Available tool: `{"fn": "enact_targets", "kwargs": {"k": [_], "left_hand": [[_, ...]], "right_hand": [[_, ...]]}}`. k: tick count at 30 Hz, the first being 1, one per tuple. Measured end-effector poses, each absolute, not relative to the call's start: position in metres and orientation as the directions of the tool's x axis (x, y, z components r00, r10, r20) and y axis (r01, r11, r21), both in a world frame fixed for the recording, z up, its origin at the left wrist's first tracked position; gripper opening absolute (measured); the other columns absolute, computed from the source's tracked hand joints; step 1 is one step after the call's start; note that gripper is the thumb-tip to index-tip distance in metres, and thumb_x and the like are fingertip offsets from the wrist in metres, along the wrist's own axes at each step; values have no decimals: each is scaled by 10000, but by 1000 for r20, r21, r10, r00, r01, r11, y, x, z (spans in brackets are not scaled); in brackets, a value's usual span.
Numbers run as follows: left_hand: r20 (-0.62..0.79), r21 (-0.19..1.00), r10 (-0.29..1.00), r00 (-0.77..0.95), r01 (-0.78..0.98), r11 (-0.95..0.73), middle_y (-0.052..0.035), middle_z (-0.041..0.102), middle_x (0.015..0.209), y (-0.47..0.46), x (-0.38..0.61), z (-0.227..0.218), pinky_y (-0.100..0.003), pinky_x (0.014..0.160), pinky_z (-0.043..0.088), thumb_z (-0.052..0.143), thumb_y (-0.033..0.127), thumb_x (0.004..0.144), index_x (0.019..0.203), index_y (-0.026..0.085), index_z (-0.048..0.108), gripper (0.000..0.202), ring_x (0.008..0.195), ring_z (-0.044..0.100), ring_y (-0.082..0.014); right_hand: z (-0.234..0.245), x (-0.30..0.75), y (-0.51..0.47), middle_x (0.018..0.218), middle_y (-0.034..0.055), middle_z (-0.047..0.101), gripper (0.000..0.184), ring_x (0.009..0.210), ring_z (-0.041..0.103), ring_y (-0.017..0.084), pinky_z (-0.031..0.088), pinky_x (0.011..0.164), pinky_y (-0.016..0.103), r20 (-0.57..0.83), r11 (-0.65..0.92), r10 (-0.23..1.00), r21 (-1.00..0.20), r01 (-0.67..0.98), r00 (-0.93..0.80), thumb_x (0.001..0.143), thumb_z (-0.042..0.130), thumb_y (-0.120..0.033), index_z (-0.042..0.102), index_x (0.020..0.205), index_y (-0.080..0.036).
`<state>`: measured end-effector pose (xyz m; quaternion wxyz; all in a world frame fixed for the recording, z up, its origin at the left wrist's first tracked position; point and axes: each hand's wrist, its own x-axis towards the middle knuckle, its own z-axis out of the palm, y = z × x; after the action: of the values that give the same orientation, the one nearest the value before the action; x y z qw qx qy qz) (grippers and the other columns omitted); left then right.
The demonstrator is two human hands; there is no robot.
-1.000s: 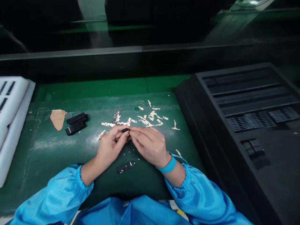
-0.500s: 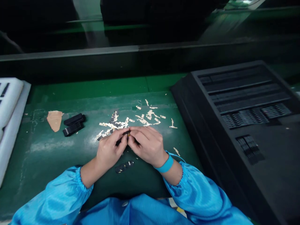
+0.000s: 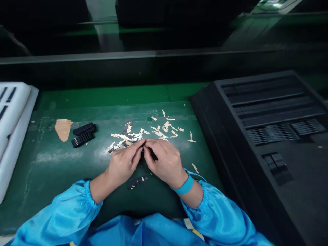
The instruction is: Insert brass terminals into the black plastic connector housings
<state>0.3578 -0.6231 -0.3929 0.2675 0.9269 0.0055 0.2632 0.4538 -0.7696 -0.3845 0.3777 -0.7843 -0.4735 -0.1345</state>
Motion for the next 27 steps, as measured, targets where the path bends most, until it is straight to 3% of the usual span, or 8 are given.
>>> {"fn": "enact_targets", "kwargs": {"k": [8, 11, 13, 16, 18, 20, 23, 27], "left_hand": [[523, 424, 78, 849, -179, -888, -79, 824, 994, -621, 355, -396, -220, 699, 625, 570, 137, 1003, 1317, 148, 644, 322, 694, 777, -141], [474, 501, 132, 871, -143, -854, -75, 824, 994, -621, 354, -396, -234, 725, 633, 586, 146, 989, 1286, 162, 674, 311, 714, 783, -153], [324, 699, 273, 906, -35, -715, -60, 825, 996, -622, 356, -393, -241, 724, 642, 596, 194, 984, 1243, 188, 698, 278, 746, 791, -164], [-7, 955, 409, 913, 127, -267, -52, 820, 981, -624, 361, -388, -261, 761, 661, 632, 298, 969, 1180, 187, 710, 251, 820, 799, -183], [-160, 985, 429, 889, 175, 6, -44, 813, 905, -624, 365, -384, -276, 751, 673, 674, 368, 941, 1152, 179, 710, 285, 796, 797, -186], [-242, 968, 433, 868, 186, 169, -47, 805, 899, -623, 368, -383, -290, 734, 681, 729, 416, 897, 1142, 179, 709, 341, 791, 795, -193], [-271, 953, 465, 843, 167, 253, -60, 798, 938, -619, 370, -383, -292, 712, 684, 819, 413, 814, 1060, 174, 727, 355, 787, 793, -199], [-297, 949, 551, 780, 177, 262, -27, 768, 758, -616, 371, -384, -253, 643, 670, 838, 408, 796, 922, 162, 755, 288, 665, 773, -175]], "right_hand": [[-383, 450, -772, 853, 63, 767, 125, 848, 754, 221, 582, 766, 363, 555, -321, 636, -443, 837, 537, 955, 598, -116, 653, 868, -188], [-383, 450, -774, 938, 78, 779, 119, 938, 754, 227, 585, 812, 370, 524, -302, 681, -436, 848, 512, 979, 573, -114, 668, 956, -181], [-383, 452, -775, 1044, 103, 782, 150, 1002, 749, 242, 591, 847, 386, 523, -303, 685, -428, 851, 507, 989, 582, -133, 658, 1114, -169], [-383, 454, -775, 1174, 135, 755, 385, 1034, 741, 258, 603, 888, 410, 554, -314, 619, -475, 822, 557, 981, 638, -215, 556, 1354, -167], [-382, 457, -774, 1154, 121, 757, 429, 1025, 740, 256, 611, 892, 413, 530, -292, 596, -558, 777, 604, 970, 660, -257, 542, 1376, -189], [-382, 458, -773, 1043, 70, 771, 291, 937, 749, 222, 623, 839, 372, 459, -268, 596, -660, 702, 659, 963, 661, -238, 621, 1250, -222], [-381, 460, -772, 889, 3, 757, 130, 768, 729, 154, 615, 734, 284, 357, -227, 591, -787, 573, 723, 941, 677, -191, 673, 1062, -238], [-381, 460, -770, 824, -20, 722, 103, 707, 700, 134, 594, 688, 252, 269, -190, 583, -872, 451, 767, 911, 709, -216, 630, 975, -235]]}}
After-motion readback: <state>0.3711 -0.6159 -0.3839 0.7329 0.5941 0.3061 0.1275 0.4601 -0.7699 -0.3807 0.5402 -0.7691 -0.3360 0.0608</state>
